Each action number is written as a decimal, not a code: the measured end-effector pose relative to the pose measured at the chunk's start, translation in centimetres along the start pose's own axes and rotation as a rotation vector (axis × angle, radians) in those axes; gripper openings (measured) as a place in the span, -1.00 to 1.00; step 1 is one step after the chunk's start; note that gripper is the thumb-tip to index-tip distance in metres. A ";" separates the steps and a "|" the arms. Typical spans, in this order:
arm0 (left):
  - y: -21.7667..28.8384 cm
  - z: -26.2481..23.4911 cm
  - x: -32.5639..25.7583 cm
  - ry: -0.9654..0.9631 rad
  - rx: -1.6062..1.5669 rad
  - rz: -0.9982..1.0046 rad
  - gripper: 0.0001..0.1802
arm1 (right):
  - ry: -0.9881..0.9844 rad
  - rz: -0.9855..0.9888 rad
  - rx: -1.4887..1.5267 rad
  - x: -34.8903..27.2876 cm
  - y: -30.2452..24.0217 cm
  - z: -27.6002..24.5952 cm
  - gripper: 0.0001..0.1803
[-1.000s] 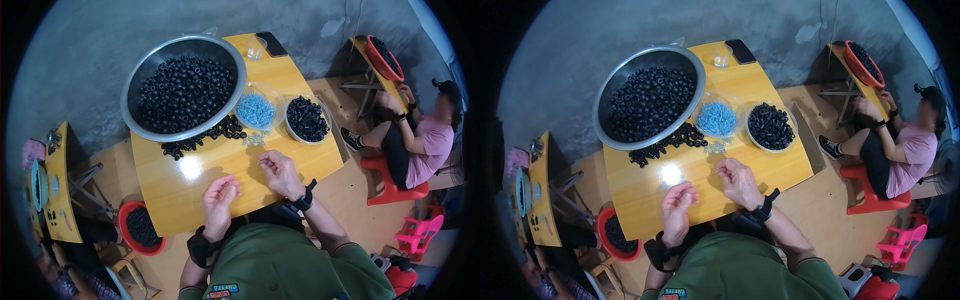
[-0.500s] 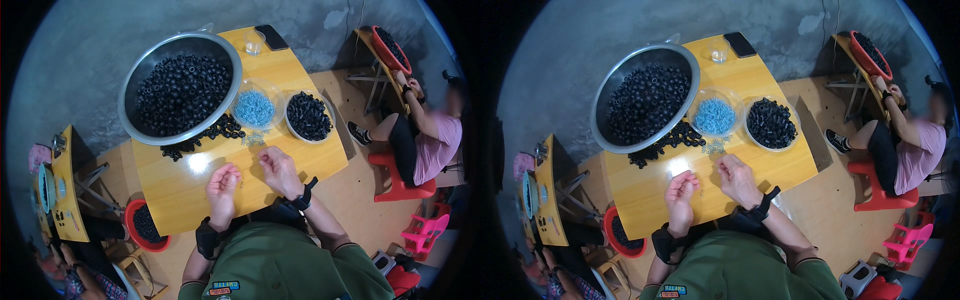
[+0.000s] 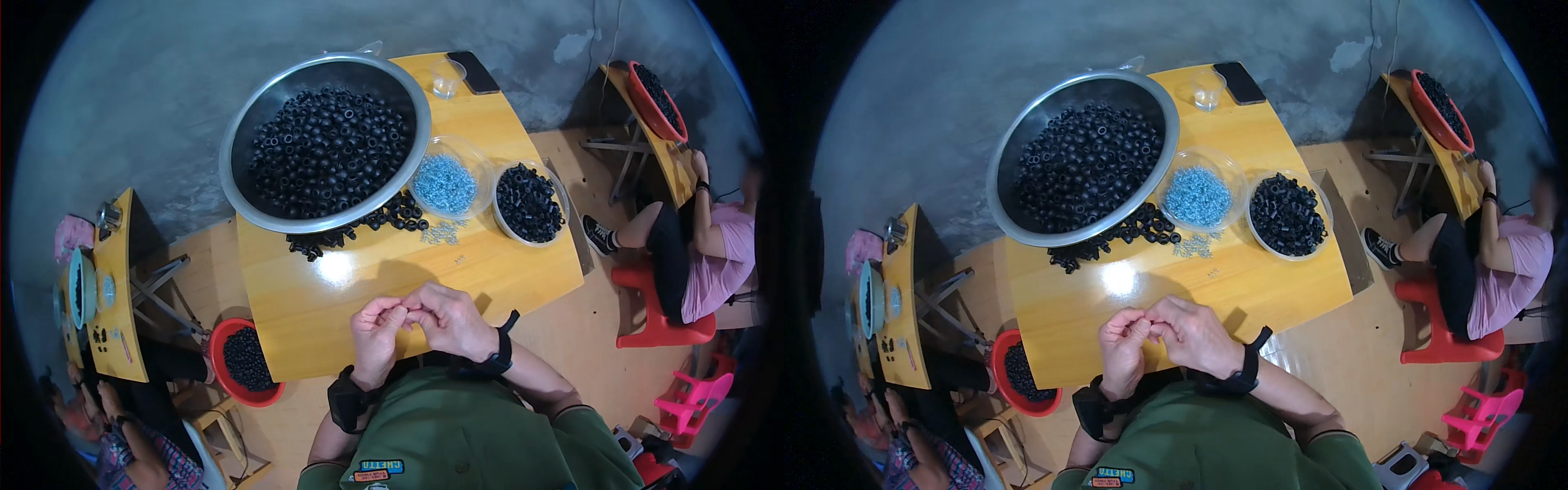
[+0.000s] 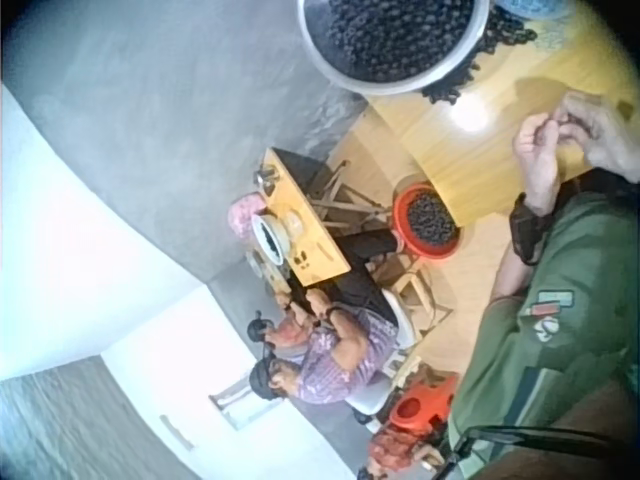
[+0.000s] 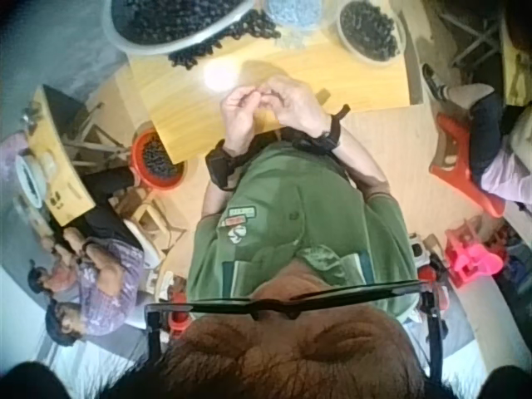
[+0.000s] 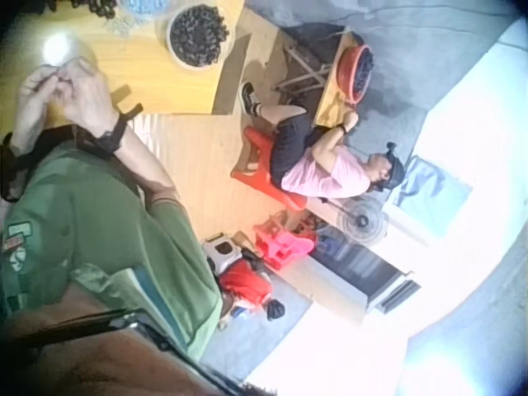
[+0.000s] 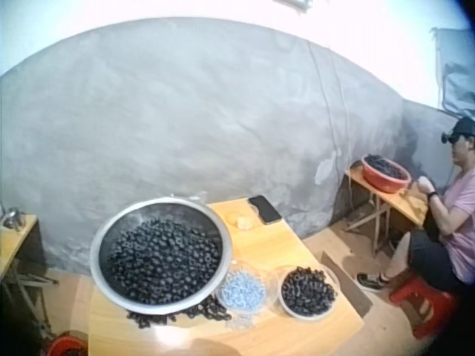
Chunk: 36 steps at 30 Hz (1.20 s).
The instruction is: Assembling small black plastic parts with blue fasteners at a workshop table.
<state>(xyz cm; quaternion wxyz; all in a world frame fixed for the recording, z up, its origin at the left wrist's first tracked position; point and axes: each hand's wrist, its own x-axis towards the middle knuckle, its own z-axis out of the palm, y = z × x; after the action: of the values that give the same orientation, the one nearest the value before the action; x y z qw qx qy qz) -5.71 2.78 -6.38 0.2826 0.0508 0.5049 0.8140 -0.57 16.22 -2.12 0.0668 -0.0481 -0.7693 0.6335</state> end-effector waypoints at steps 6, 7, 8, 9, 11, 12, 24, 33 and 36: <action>1.0 -1.8 0.3 0.162 -0.030 0.059 -0.91 | -0.094 -0.132 -0.567 -0.1 0.4 -0.1 -0.81; 1.2 -2.2 0.4 0.164 -0.032 0.060 -0.91 | -0.096 -0.169 -0.644 0.1 0.9 -0.3 -0.82; 1.3 -2.5 0.4 0.173 -0.086 0.068 -0.92 | -0.099 -0.207 -0.721 0.4 1.4 -0.5 -0.82; 1.4 -2.7 0.4 0.182 -0.142 0.077 -0.92 | -0.102 -0.208 -0.724 0.9 1.6 -0.9 -0.82; 1.6 -2.8 0.3 0.186 -0.158 0.081 -0.91 | 0.036 -0.151 -0.921 2.6 1.9 -1.8 -0.79; 1.6 -2.8 0.3 0.188 -0.175 0.084 -0.91 | 0.085 -0.122 -0.958 3.3 2.1 -2.2 -0.78; 1.4 -2.5 -0.1 0.169 -0.208 0.060 -0.89 | 0.045 -0.215 -0.867 8.7 1.8 0.8 -0.47; 0.6 -3.1 -0.8 0.168 -0.192 0.072 -0.89 | -0.041 -0.307 -0.934 6.8 2.0 1.2 -0.67; 0.9 -2.4 -1.1 0.174 -0.169 0.054 -0.88 | -0.076 -0.228 -0.819 4.9 1.0 0.8 -0.69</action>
<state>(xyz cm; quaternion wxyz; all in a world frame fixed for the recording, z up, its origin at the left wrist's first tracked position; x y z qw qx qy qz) -6.06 0.02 -6.54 0.2190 -0.0303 0.4556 0.8623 -5.53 16.38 -3.06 0.0834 0.0381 -0.9597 0.2656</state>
